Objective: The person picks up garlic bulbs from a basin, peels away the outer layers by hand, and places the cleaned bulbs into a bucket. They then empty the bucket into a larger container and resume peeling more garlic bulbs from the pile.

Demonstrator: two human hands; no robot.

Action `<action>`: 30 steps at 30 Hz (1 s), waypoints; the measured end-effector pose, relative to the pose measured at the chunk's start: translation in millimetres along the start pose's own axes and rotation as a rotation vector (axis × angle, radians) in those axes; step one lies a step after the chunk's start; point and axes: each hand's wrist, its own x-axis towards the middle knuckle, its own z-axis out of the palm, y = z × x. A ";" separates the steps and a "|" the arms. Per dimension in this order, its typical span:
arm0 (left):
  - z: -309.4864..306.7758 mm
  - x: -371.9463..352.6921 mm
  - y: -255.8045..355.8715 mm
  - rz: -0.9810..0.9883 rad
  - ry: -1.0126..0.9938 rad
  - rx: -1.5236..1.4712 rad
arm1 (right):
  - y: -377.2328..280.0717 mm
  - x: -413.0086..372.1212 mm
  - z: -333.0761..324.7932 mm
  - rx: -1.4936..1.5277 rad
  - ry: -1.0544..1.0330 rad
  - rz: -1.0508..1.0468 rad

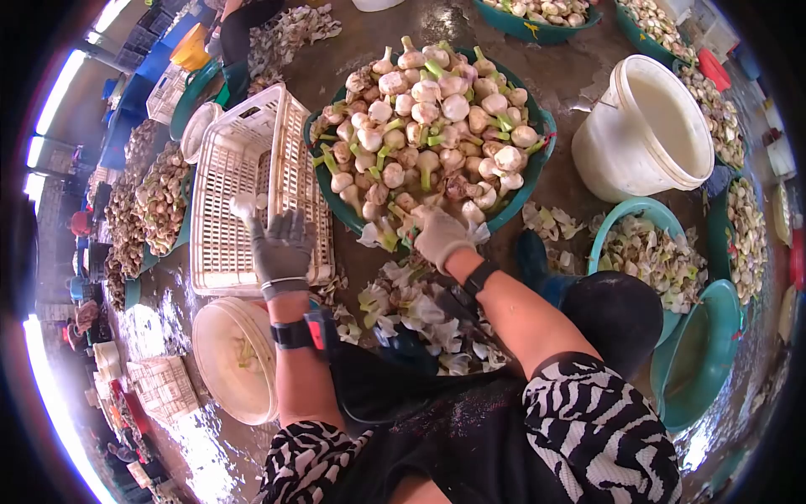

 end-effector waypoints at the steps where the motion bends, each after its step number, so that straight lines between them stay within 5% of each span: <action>1: 1.6 2.2 -12.5 -0.020 -0.062 0.062 | 2.6 13.8 -0.9 -0.103 -0.066 0.102; 6: 8.7 13.6 -62.8 -0.032 -0.290 0.405 | 14.0 38.5 40.7 -0.233 -0.050 0.261; 9: 8.4 1.8 -87.8 0.057 -0.360 0.809 | 33.5 40.7 43.4 0.265 0.037 0.141; 10: -10.3 14.8 -110.9 0.104 -0.425 0.888 | 54.5 43.6 57.7 0.933 -0.129 0.231; 11: -23.5 23.8 -126.0 0.156 -0.494 0.972 | 45.7 35.2 51.0 0.906 -0.064 0.105; 12: -21.6 18.7 -123.7 0.012 -0.522 0.918 | 25.0 20.0 35.7 0.877 0.004 -0.022; 14: -8.8 2.7 -112.0 -0.267 -0.580 0.808 | 5.1 -1.9 15.3 1.181 -0.025 0.083; 17: 0.2 -12.1 -107.6 -0.200 -0.633 1.019 | 8.5 -3.7 -7.4 0.813 0.000 -0.105; 18: -1.0 -17.2 -110.1 0.051 -0.680 1.155 | 5.3 -9.9 -12.6 1.065 -0.031 0.095; 21: -0.8 -28.3 -114.8 0.877 -0.763 1.494 | -24.8 -29.0 -47.0 0.847 -0.067 0.112; 22: 4.5 -39.9 -116.4 0.911 -0.749 1.457 | -27.1 -30.7 -44.0 0.905 0.002 0.006; 25: 1.1 -45.3 -117.6 0.863 -0.710 1.468 | -27.0 -44.6 -52.8 0.650 0.027 0.047; 30: -8.3 -44.4 -115.1 0.155 -0.661 0.960 | 8.9 -34.8 -26.6 0.976 -0.095 -0.046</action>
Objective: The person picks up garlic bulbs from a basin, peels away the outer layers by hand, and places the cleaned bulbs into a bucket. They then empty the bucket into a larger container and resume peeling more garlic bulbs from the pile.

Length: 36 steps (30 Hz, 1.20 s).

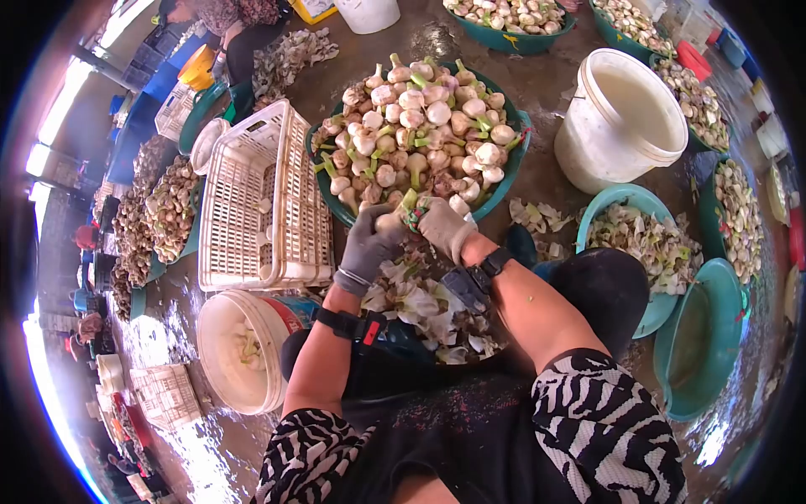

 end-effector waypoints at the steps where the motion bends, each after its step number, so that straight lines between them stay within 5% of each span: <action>1: -2.0 0.1 1.0 -0.077 -0.006 -0.239 | 2.0 0.7 -0.6 0.032 -0.034 -0.034; 2: -5.7 -1.4 5.3 -0.237 -0.017 -0.455 | 4.0 -0.5 -1.3 0.002 -0.042 -0.084; 5: -12.5 -0.5 6.3 -0.279 -0.105 -0.548 | 2.6 -4.5 8.0 0.022 -0.006 -0.128; 7: -13.0 -2.7 8.5 -0.160 -0.145 -0.361 | -2.9 -4.2 18.1 0.186 0.108 -0.016; 10: -9.6 -2.8 12.5 -0.199 -0.010 -0.421 | 7.3 -3.9 4.6 -0.593 0.097 -0.493; 12: -12.4 12.9 -4.4 -0.002 0.248 -0.023 | 16.0 0.2 3.1 -0.517 0.085 -0.461; 14: -11.6 12.8 -7.1 0.343 0.478 0.625 | 21.7 -1.0 14.0 0.146 0.054 -0.144; 15: -8.7 10.6 -9.5 0.456 0.416 0.660 | 23.0 -1.3 16.1 0.473 0.041 0.021; 17: 1.1 7.5 0.5 0.688 0.280 0.721 | 12.1 -3.4 18.6 -0.362 -0.023 -0.458; 19: -12.0 8.2 -0.9 0.144 -0.008 0.226 | -9.9 -15.1 28.2 -0.777 -0.008 -0.833; 21: -14.8 4.3 12.5 -0.152 -0.029 -0.363 | -0.8 -11.0 28.0 -0.102 0.002 -0.029; 23: -13.9 -0.8 55.2 0.105 0.026 -0.466 | 43.4 15.3 15.4 -0.126 0.088 0.025; 24: -22.5 3.9 68.4 0.190 0.086 -0.499 | 56.0 10.6 18.2 -0.653 -0.041 -0.070; 25: -31.1 8.3 81.4 0.276 0.144 -0.527 | 50.3 6.9 36.8 -0.632 -0.041 -0.115; 28: -100.3 12.2 77.1 0.308 0.353 -0.995 | 28.7 15.2 27.2 -1.028 0.076 -0.244; 29: -115.6 12.3 70.9 0.122 0.612 -1.077 | 23.3 27.9 6.1 -1.250 0.224 -0.390; 31: -128.4 18.4 49.3 -0.056 0.725 -1.059 | -13.8 35.3 -21.8 -1.465 0.374 -0.009; 33: -107.5 29.1 38.4 -0.097 0.539 -0.869 | 29.7 50.2 -65.4 -1.817 0.568 -0.261; 34: -94.2 33.7 26.8 0.027 0.284 -0.785 | 26.2 57.3 -71.8 -1.762 0.468 -0.120; 36: -51.3 48.6 30.7 -0.071 0.299 -0.433 | 15.8 67.8 -76.6 -1.624 0.267 0.146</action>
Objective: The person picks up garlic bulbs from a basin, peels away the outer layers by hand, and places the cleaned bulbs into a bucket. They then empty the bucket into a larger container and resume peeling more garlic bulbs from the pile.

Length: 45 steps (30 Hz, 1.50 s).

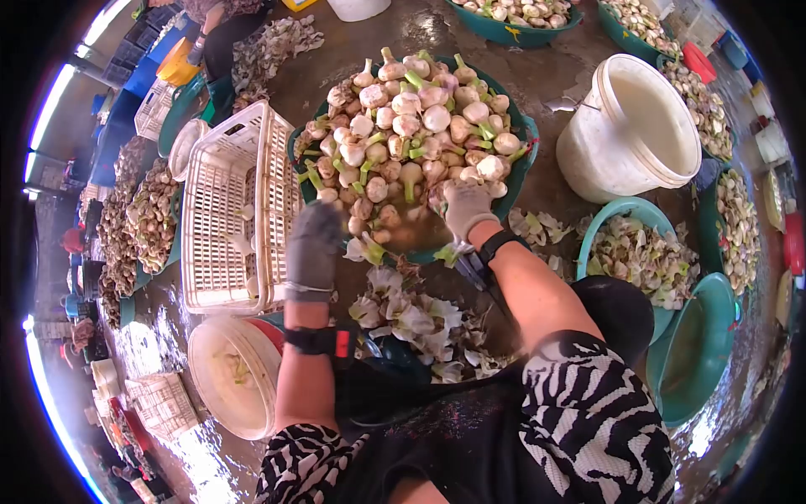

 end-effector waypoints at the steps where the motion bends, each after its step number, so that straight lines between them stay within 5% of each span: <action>1: 10.1 -3.2 -7.5 0.041 -0.146 0.258 | -0.7 -1.9 -2.7 0.214 0.012 -0.023; 2: 21.1 -5.2 -22.8 0.018 -0.149 0.236 | -0.4 -3.7 -7.3 0.425 0.026 -0.047; 4: 30.5 3.7 -59.0 0.507 -0.231 0.636 | -3.3 -5.6 -6.0 1.070 -0.058 -0.215; 6: 32.5 -0.5 -58.9 0.616 -0.325 0.822 | -19.2 -23.1 -19.5 1.653 -0.265 -0.140; 8: 42.2 -14.5 -32.7 0.351 -0.434 0.781 | -43.6 -49.4 -45.6 1.990 -0.360 0.127; 11: 46.2 -29.1 -26.7 0.544 -0.344 0.977 | -62.5 -67.1 -35.7 2.041 -0.251 0.217; 15: 34.2 -36.9 -39.3 0.460 -0.321 0.873 | -74.2 -88.6 -63.5 1.799 -0.256 0.212; 21: 23.3 -51.6 -40.3 0.342 -0.312 0.723 | -63.7 -88.5 -36.7 1.885 -0.314 -0.036; 23: 17.3 -55.8 -35.1 0.368 -0.359 0.804 | -51.8 -79.6 -33.7 1.390 -0.047 -0.528; 25: 15.0 -55.8 -31.5 0.015 -0.347 0.258 | -54.5 -77.0 -25.3 1.103 0.020 -0.604; 26: 14.5 -55.8 -30.9 -0.159 -0.335 -0.017 | -62.5 -78.3 -19.4 1.088 -0.038 -0.464; 29: 13.6 -59.1 -29.5 -0.031 -0.352 0.051 | -68.1 -103.3 -52.3 1.422 -0.194 -0.337; 31: 15.3 -65.8 -27.3 0.160 -0.351 0.241 | -70.2 -108.5 -58.8 2.111 -0.533 0.146; 34: 20.6 -65.6 -24.8 0.427 -0.353 0.629 | -70.1 -106.7 -73.3 1.724 -0.344 0.044; 36: 24.6 -69.4 -18.1 0.389 -0.353 0.607 | -73.1 -105.2 -72.3 1.659 -0.179 -0.045; 40: 20.4 -62.8 -23.5 0.221 -0.363 0.480 | -73.5 -105.1 -70.9 1.781 -0.187 -0.132; 42: 20.5 -59.9 -25.7 0.118 -0.388 0.292 | -71.2 -100.7 -61.6 1.597 -0.198 -0.045; 45: 20.9 -63.8 -26.9 -0.103 -0.389 -0.020 | -67.2 -105.0 -69.1 1.615 -0.196 -0.180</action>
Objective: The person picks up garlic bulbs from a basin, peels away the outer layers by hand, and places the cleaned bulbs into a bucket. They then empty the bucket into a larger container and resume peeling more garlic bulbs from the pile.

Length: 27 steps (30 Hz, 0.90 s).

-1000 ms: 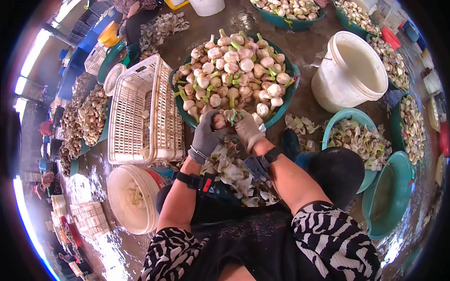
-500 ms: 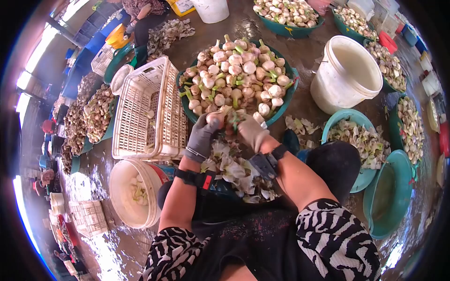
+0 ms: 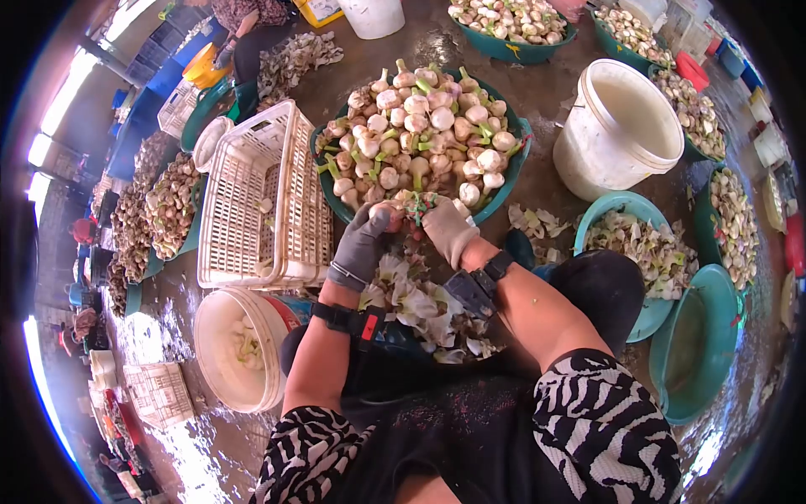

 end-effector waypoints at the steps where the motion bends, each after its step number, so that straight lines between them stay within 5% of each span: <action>1: 2.1 1.6 -1.8 -0.033 -0.015 -0.127 | 2.4 2.1 -1.4 0.147 -0.007 0.046; 8: -11.7 13.2 -9.3 -0.213 -0.039 -0.444 | 31.9 13.3 -12.3 -0.815 0.230 -0.563; 13: 0.6 14.7 -9.7 -0.102 -0.068 -0.275 | 16.0 6.4 -20.4 0.398 -0.069 0.218; 16: 8.8 9.0 -9.4 0.024 0.008 0.204 | 17.3 10.1 -22.1 -0.939 -0.104 -0.722; 18: 8.0 12.3 -11.9 0.032 0.045 0.181 | 25.5 12.3 -15.5 -0.012 -0.090 -0.044; 19: 2.0 19.0 -17.3 -0.002 0.033 -0.038 | 34.9 13.7 -16.9 0.042 -0.051 0.007; 20: -3.0 23.3 -19.8 -0.034 0.025 -0.257 | 44.3 17.1 -20.5 -0.219 -0.113 -0.145; 24: -24.4 29.9 -21.2 -0.195 0.101 -0.064 | 34.9 6.2 -14.4 -1.072 -0.012 -0.831; 25: -20.7 30.2 -22.7 0.046 0.272 0.333 | 35.0 7.1 -14.5 -0.943 -0.042 -0.716; 27: -18.8 26.2 -24.7 0.039 0.169 0.288 | 37.0 8.4 -19.7 -0.686 -0.100 -0.476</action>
